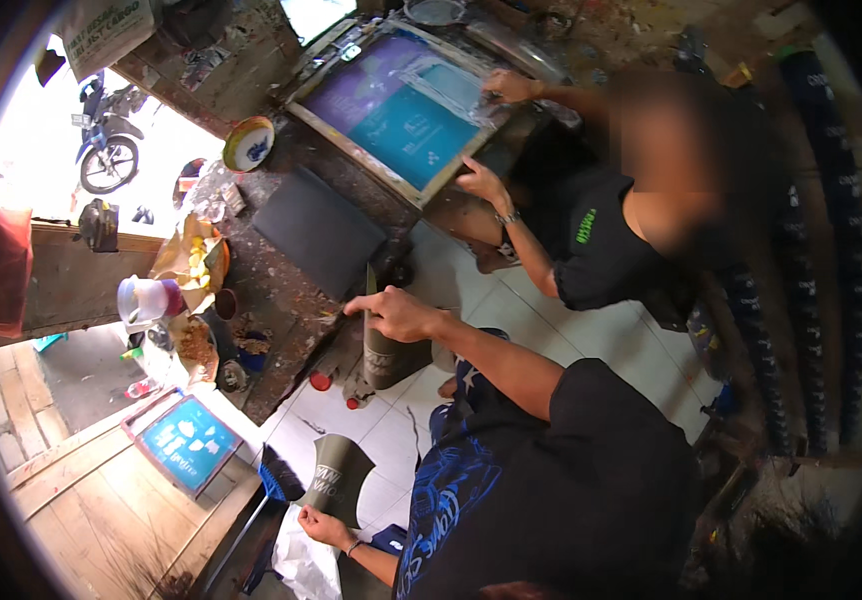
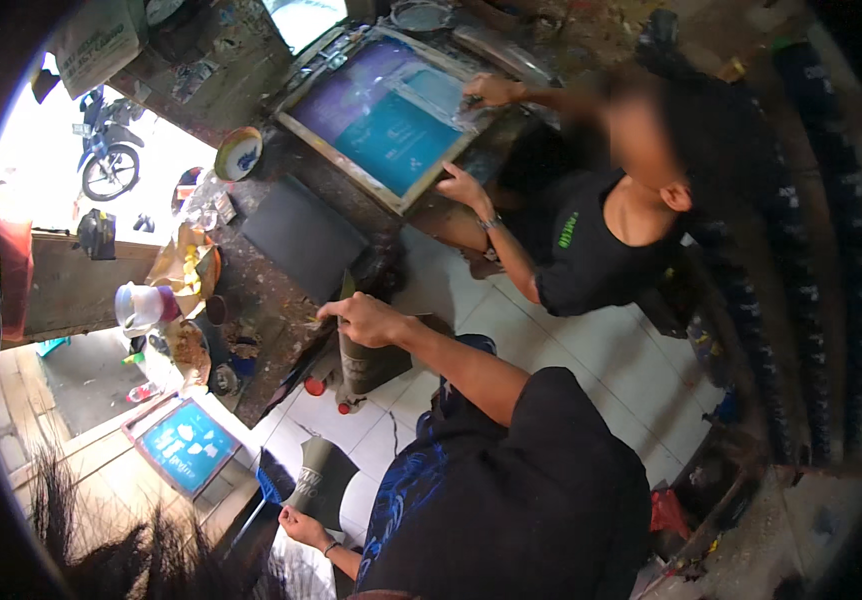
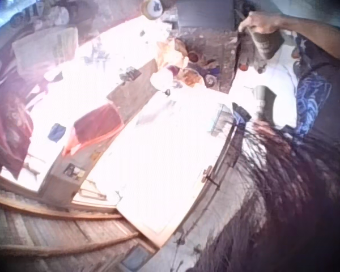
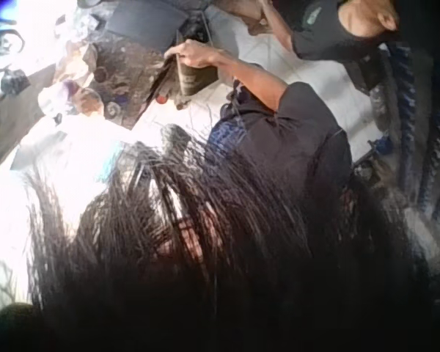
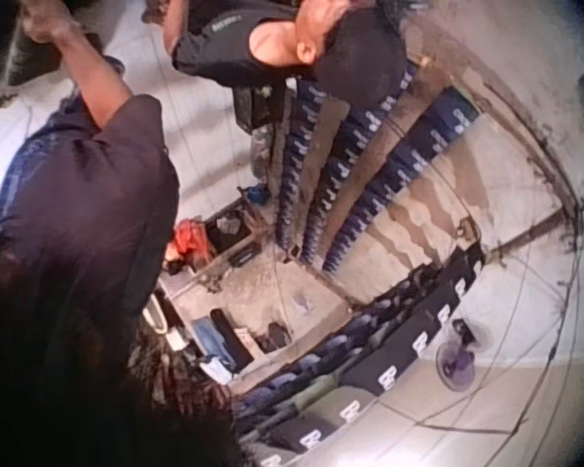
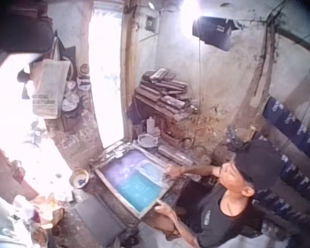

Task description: The person picks up printed garment pieces and places them on the floor to dry, repeating the process several times with different pieces.

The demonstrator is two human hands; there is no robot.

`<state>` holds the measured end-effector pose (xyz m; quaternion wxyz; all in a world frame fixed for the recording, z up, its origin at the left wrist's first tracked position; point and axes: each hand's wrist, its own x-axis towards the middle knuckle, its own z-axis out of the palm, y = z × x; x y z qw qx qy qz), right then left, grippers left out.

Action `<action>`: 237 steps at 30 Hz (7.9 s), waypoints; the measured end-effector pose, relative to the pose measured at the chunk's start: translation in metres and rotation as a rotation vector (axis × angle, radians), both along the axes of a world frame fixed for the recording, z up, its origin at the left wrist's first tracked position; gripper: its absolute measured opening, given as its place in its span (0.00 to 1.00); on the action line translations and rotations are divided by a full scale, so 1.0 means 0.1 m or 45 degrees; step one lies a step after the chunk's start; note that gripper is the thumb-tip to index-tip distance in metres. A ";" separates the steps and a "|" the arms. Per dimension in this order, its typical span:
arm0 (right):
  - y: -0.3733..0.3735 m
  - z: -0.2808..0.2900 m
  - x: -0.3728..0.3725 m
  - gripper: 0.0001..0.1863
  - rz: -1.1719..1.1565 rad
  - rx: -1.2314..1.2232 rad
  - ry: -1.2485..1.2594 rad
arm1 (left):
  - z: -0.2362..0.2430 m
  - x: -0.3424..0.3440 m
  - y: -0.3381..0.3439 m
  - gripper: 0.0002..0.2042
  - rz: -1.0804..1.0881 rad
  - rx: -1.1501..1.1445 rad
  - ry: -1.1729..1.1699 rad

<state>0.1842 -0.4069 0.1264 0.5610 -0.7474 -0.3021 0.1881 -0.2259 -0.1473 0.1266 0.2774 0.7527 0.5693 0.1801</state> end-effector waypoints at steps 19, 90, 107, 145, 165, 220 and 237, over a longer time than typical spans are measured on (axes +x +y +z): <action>0.36 -0.14 0.75 0.14 0.557 -0.430 -0.022 | 0.54 0.53 -0.31 0.10 0.208 0.114 -0.034; 0.20 -0.21 0.98 0.06 0.375 -0.534 -0.401 | 0.47 0.82 -0.11 0.11 0.152 0.151 -0.076; 0.33 -0.14 0.82 0.07 0.318 -0.356 -0.259 | 0.51 0.79 -0.09 0.10 0.160 0.144 -0.095; 0.65 0.80 -0.05 0.06 0.464 0.014 -0.562 | -0.08 -0.43 -0.04 0.11 0.142 -0.017 -0.434; 2.73 0.54 -4.30 0.09 1.578 -0.061 -0.638 | 0.40 -3.92 -2.63 0.08 1.647 0.351 -0.326; 0.99 -0.30 -20.52 0.11 2.475 0.556 -0.129 | -0.55 -14.19 -7.35 0.07 2.994 0.412 -0.029; 0.76 -2.23 -22.53 0.23 1.922 -0.141 0.162 | -0.25 -18.15 -7.10 0.10 2.284 0.044 -0.124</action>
